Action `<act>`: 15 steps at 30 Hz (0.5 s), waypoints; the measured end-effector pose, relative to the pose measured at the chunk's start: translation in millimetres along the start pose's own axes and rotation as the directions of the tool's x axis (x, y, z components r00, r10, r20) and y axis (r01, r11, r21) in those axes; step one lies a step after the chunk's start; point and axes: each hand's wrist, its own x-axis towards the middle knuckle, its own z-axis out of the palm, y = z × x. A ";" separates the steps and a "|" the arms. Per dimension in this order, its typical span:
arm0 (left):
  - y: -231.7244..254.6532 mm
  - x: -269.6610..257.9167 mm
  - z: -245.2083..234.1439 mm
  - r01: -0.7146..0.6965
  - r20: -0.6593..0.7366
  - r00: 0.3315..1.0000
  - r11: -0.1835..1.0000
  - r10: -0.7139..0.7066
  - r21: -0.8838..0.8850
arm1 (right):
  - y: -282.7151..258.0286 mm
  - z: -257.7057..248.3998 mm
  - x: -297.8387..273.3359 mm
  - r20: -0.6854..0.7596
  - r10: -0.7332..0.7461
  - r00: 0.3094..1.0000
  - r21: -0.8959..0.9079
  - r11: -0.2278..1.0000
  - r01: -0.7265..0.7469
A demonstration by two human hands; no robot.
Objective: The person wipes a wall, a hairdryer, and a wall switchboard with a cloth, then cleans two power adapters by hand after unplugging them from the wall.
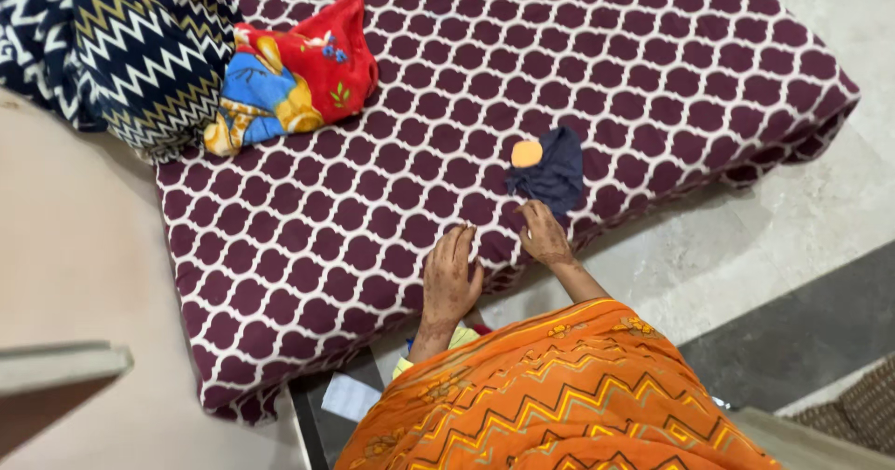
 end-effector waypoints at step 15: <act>-83.9 49.3 -8.0 0.204 -0.002 0.979 0.974 -0.205 0.098 | 60.3 33.5 103.1 0.280 0.773 0.570 0.393 0.449 -0.802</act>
